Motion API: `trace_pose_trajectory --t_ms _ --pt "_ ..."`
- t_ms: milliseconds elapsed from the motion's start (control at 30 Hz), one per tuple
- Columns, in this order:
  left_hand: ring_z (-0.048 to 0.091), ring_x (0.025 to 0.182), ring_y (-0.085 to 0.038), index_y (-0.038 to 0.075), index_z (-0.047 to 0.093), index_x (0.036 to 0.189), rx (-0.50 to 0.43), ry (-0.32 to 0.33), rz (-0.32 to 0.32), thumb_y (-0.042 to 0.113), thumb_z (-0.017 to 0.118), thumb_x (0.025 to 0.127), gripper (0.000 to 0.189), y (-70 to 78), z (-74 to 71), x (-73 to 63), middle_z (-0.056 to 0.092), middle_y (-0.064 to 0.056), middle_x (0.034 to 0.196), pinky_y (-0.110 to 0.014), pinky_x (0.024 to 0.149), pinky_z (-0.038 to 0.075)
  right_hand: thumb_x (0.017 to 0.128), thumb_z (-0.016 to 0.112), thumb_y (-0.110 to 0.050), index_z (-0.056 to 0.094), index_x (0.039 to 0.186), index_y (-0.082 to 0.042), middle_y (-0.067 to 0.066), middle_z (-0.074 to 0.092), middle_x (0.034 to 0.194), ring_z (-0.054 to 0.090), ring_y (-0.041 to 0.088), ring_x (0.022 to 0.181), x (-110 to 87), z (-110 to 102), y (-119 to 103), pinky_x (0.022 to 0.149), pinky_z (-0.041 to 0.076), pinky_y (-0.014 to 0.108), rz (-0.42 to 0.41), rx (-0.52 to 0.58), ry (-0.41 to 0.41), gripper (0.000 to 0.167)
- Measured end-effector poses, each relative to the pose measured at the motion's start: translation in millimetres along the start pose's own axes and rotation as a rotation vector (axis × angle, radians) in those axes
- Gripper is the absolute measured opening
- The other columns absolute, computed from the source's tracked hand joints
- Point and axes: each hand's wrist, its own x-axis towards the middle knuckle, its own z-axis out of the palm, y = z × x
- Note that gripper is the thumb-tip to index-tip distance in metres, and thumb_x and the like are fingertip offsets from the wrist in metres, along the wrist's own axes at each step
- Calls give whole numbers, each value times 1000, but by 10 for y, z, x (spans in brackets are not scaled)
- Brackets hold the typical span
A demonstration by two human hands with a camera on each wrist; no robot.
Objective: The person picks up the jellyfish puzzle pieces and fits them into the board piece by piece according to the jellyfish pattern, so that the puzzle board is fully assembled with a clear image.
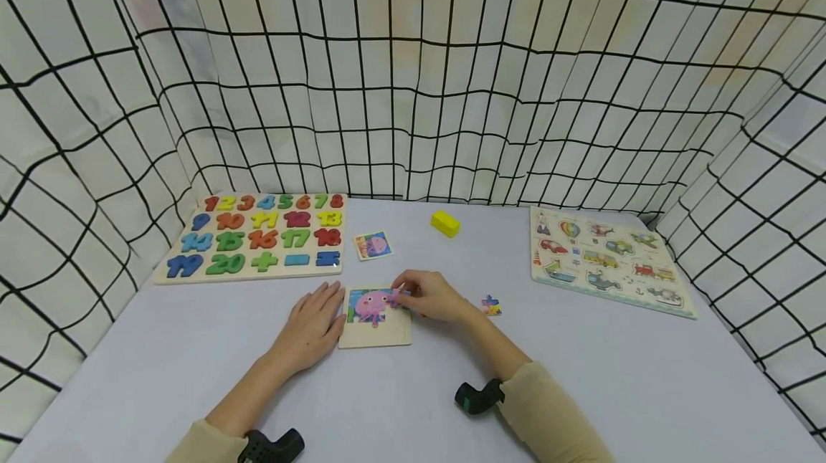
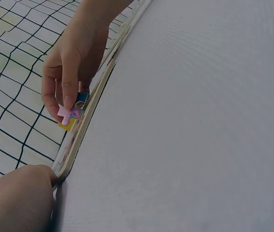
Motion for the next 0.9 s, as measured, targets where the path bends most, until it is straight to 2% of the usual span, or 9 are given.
trace_pose_trajectory --t_ms 167,333,900 --pt "22 134 -35 -4 40 135 2 -4 7 23 50 92 51 -5 6 10 35 -19 142 -54 106 15 87 63 -16 61 104 -14 -7 57 79 48 8 68 12 36 -28 59 42 19 -4 -49 -5 18" --pt "22 134 -35 -4 41 134 4 -7 7 22 50 92 51 -6 5 10 35 -20 142 -55 106 15 86 64 -17 62 104 -16 -8 57 78 48 9 71 15 66 -25 62 41 20 -20 -76 -12 18" --pt "23 134 -35 -4 41 134 1 -10 -2 22 50 92 51 7 -9 7 35 -20 141 -55 106 15 85 66 -17 66 101 -15 -9 55 74 45 9 70 -2 70 -50 61 38 20 -48 -116 -15 16"
